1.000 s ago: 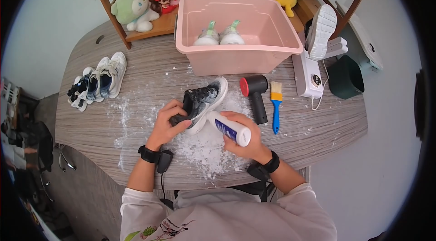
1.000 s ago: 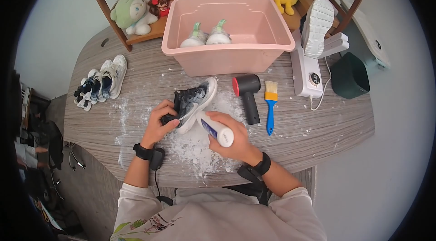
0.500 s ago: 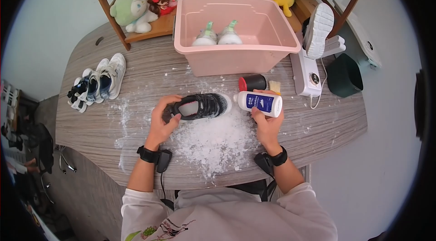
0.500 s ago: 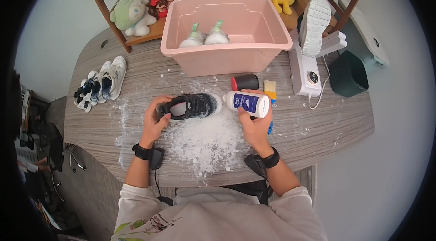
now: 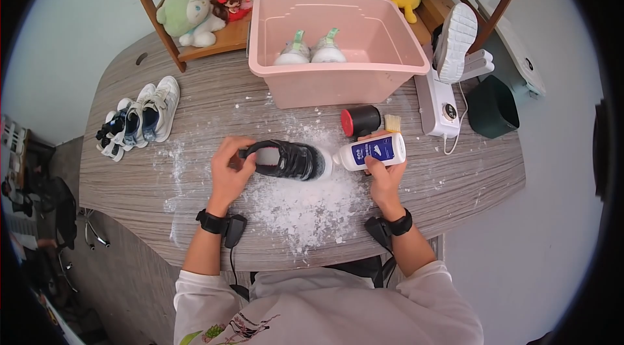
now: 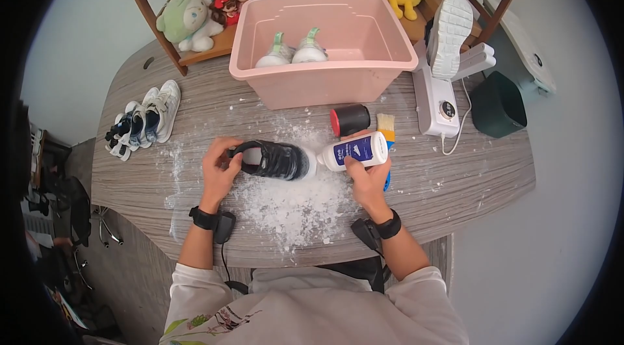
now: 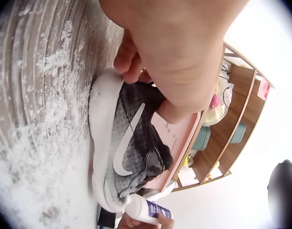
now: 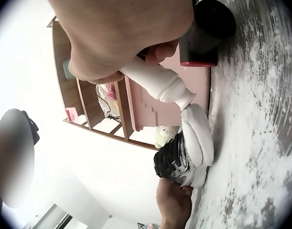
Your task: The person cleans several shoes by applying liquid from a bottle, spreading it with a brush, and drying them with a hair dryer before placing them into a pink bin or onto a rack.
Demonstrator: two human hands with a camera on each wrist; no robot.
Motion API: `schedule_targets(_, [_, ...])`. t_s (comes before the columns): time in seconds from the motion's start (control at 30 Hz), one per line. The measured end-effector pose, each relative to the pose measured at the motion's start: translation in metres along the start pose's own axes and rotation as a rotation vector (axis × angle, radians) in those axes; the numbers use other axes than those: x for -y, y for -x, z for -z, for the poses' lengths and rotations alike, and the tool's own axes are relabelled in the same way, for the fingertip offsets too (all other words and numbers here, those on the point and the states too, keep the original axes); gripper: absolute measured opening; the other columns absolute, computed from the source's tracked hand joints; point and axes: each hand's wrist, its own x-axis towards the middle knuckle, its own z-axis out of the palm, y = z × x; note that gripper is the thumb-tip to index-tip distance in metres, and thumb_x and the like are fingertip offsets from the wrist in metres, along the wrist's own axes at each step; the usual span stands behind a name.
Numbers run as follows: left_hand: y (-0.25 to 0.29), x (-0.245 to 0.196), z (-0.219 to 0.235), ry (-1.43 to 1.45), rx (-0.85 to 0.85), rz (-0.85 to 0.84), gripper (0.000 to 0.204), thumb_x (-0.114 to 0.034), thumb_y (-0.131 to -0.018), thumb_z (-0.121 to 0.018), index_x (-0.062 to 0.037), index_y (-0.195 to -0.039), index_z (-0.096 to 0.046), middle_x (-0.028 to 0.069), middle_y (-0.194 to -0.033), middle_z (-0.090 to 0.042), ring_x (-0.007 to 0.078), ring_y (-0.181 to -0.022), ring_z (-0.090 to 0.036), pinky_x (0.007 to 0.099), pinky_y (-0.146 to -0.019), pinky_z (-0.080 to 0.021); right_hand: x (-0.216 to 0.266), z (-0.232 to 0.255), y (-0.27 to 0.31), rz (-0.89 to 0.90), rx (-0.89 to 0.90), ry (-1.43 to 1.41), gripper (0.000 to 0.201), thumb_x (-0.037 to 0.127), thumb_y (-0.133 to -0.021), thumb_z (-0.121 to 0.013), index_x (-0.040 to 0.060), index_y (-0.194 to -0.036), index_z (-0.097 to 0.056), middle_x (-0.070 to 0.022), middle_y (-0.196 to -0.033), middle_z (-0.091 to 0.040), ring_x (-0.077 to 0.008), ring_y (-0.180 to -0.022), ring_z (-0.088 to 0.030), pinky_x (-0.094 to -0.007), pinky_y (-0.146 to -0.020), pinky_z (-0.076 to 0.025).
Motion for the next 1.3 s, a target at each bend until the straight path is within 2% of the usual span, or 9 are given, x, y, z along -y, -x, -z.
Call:
schedule_targets(0.17, [-0.001, -0.003, 0.002, -0.011, 0.031, -0.078, 0.02, -0.001, -0.081, -0.069, -0.003, -0.101, -0.073, 0.0085, -0.103, -0.068, 0.0177, -0.089, -0.066, 0.0256, -0.068, -0.053, -0.001, 0.002, 0.001, -0.008, 0.052, -0.022, 0.042, 0.001, -0.075, -0.064, -0.0037, -0.116, -0.055, -0.0153, -0.107, -0.068, -0.0183, -0.1, -0.065, -0.0324, -0.091, -0.051])
schedule_targets(0.3, [0.0, -0.005, 0.001, 0.002, 0.033, -0.096, 0.022, 0.0, -0.08, -0.069, -0.0033, -0.101, -0.074, 0.0088, -0.103, -0.068, 0.0182, -0.089, -0.066, 0.0266, -0.068, -0.053, -0.008, 0.004, 0.002, 0.05, 0.129, -0.092, 0.043, 0.002, -0.075, -0.064, -0.0035, -0.117, -0.054, -0.0153, -0.108, -0.068, -0.0185, -0.101, -0.065, -0.0327, -0.092, -0.052])
schedule_targets(0.4, [0.001, -0.003, 0.001, 0.018, 0.046, -0.125, 0.023, 0.0, -0.079, -0.071, -0.0037, -0.101, -0.074, 0.0088, -0.103, -0.068, 0.0184, -0.09, -0.066, 0.0272, -0.07, -0.054, -0.005, 0.002, 0.004, -0.016, 0.181, -0.133, 0.045, 0.0, -0.075, -0.062, -0.0032, -0.118, -0.053, -0.0151, -0.109, -0.068, -0.0179, -0.102, -0.065, -0.0329, -0.093, -0.051])
schedule_targets(0.7, [0.003, -0.003, 0.003, 0.086, 0.132, -0.154, 0.017, 0.004, -0.083, -0.07, -0.0009, -0.1, -0.074, 0.0123, -0.109, -0.071, 0.0233, -0.1, -0.068, 0.0318, -0.085, -0.054, -0.003, -0.013, 0.006, -0.073, 0.249, -0.073, 0.048, -0.002, -0.086, -0.067, 0.0011, -0.129, -0.047, -0.0171, -0.124, -0.063, -0.0186, -0.113, -0.063, -0.0335, -0.099, -0.049])
schedule_targets(0.8, [0.007, -0.008, -0.004, 0.26, 0.176, -0.035, 0.018, 0.007, -0.085, -0.067, -0.0008, -0.1, -0.073, 0.0127, -0.11, -0.072, 0.0243, -0.103, -0.068, 0.0327, -0.088, -0.054, -0.004, -0.017, 0.006, -0.053, 0.26, -0.094, 0.048, -0.001, -0.088, -0.068, 0.0015, -0.129, -0.045, -0.0172, -0.129, -0.061, -0.0194, -0.115, -0.062, -0.0346, -0.102, -0.048])
schedule_targets(0.9, [0.009, -0.015, -0.009, 0.282, 0.254, -0.003, 0.021, 0.009, -0.085, -0.065, -0.0003, -0.103, -0.072, 0.0128, -0.113, -0.071, 0.0238, -0.105, -0.068, 0.0332, -0.092, -0.055, -0.003, -0.018, 0.007, -0.075, 0.253, -0.081, 0.046, 0.001, -0.09, -0.069, 0.0011, -0.129, -0.045, -0.0168, -0.13, -0.06, -0.0188, -0.113, -0.062, -0.0328, -0.096, -0.052])
schedule_targets(0.97, [0.01, -0.018, -0.013, 0.384, 0.279, 0.073, 0.025, 0.01, -0.085, -0.065, 0.0, -0.108, -0.071, 0.0136, -0.117, -0.069, 0.023, -0.108, -0.067, 0.0334, -0.096, -0.054, -0.004, -0.018, 0.006, -0.107, 0.256, -0.084, 0.046, 0.003, -0.092, -0.069, 0.0008, -0.131, -0.045, -0.0174, -0.131, -0.06, -0.0169, -0.108, -0.063, -0.0297, -0.083, -0.056])
schedule_targets(1.07, [0.01, -0.015, -0.012, 0.354, 0.324, 0.069, 0.031, 0.011, -0.085, -0.065, 0.0002, -0.113, -0.07, 0.0136, -0.12, -0.067, 0.0226, -0.11, -0.066, 0.0328, -0.098, -0.054, -0.008, -0.018, 0.004, -0.091, 0.262, -0.113, 0.045, 0.004, -0.094, -0.067, 0.0005, -0.133, -0.045, -0.0179, -0.133, -0.059, -0.0146, -0.102, -0.063, -0.0278, -0.072, -0.056])
schedule_targets(1.3, [0.007, -0.019, -0.012, 0.254, 0.396, 0.089, 0.034, 0.007, -0.087, -0.066, -0.0015, -0.12, -0.067, 0.0126, -0.12, -0.067, 0.0221, -0.11, -0.066, 0.0323, -0.094, -0.056, -0.014, -0.014, 0.004, -0.114, 0.311, -0.158, 0.042, 0.009, -0.099, -0.062, -0.0007, -0.136, -0.044, -0.0186, -0.135, -0.059, -0.0145, -0.1, -0.063, -0.029, -0.072, -0.055])
